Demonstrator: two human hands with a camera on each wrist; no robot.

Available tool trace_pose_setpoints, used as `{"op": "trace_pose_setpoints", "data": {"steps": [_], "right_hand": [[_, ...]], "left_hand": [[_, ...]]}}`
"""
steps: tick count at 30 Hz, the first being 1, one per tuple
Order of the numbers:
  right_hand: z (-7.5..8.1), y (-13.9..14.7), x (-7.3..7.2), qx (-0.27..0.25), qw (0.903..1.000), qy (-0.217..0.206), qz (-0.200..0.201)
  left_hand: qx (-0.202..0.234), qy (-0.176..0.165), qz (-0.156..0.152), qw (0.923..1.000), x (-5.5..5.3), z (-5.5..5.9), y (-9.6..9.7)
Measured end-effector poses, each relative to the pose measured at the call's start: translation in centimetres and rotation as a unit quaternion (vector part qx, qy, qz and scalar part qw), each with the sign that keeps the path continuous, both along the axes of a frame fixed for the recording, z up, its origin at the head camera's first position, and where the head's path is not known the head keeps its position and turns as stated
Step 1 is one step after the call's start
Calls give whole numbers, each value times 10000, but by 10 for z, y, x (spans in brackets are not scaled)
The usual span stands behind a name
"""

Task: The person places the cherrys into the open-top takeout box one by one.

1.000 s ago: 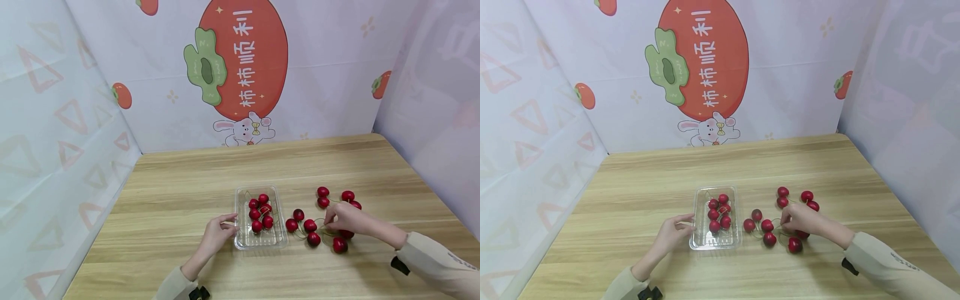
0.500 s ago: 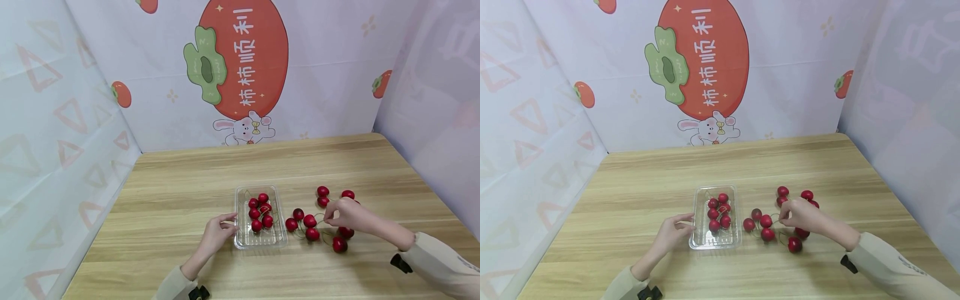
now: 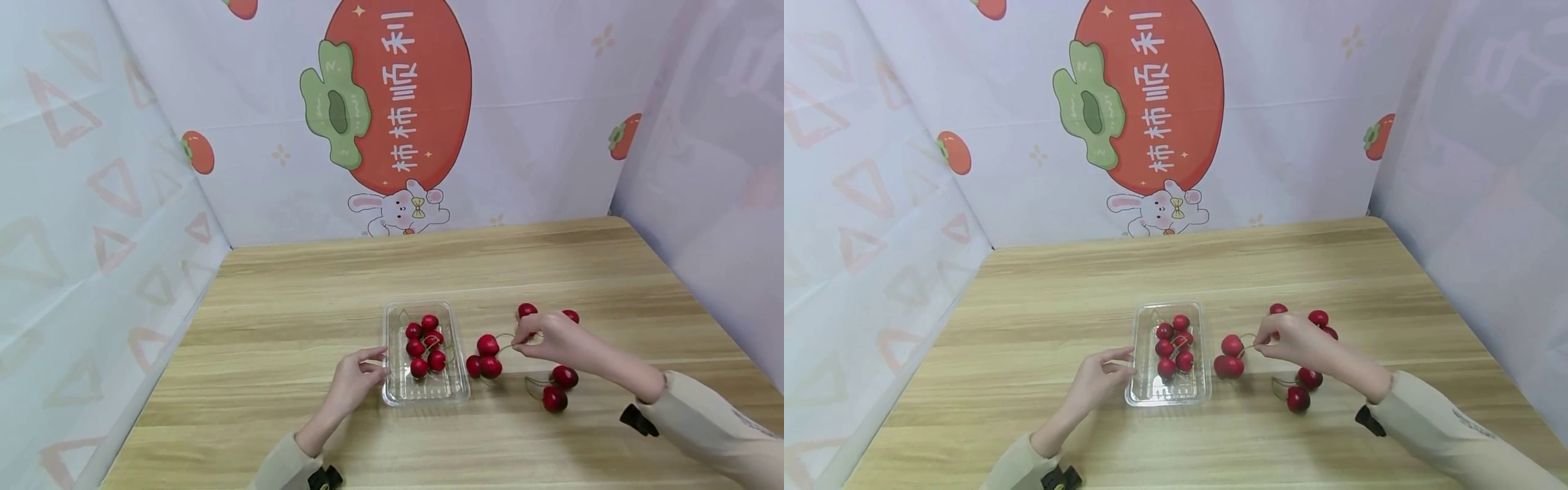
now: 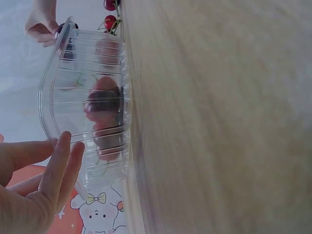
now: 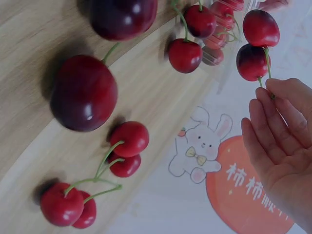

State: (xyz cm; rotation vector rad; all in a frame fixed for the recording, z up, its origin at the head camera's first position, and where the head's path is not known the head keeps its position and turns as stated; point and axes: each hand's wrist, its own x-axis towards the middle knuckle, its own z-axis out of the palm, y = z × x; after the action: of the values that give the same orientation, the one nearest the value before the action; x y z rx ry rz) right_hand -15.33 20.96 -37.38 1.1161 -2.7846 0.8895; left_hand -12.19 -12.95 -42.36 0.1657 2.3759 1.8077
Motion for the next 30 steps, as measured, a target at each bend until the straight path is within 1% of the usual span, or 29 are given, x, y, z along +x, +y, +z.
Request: {"op": "trace_pose_setpoints", "data": {"steps": [2,7,9,15,18,22,26,30], "right_hand": [[0,-5,-1,2,10000,-37,-13],[1,-17,-4,16,10000,30,30],[0,-23,-6,-2,9999,57,104],[-4,-40,-14,-248,9987,-113,436],[-6,-48,-18,-339,9978,-81,560],[-8,-57,-22,-361,9976,-46,582],[-9,-65,-25,-320,9978,101,572],[-10,-73,-28,-200,9985,211,473]], "left_hand": [[-4,-6,12,10000,-1,-1,0],[4,25,12,10000,-1,-1,0],[2,41,8,10000,0,0,0],[30,45,-6,10000,0,1,0],[28,43,2,10000,1,2,0],[35,57,16,10000,1,3,1],[60,62,29,10000,0,3,1],[71,35,47,10000,0,2,1]]}}
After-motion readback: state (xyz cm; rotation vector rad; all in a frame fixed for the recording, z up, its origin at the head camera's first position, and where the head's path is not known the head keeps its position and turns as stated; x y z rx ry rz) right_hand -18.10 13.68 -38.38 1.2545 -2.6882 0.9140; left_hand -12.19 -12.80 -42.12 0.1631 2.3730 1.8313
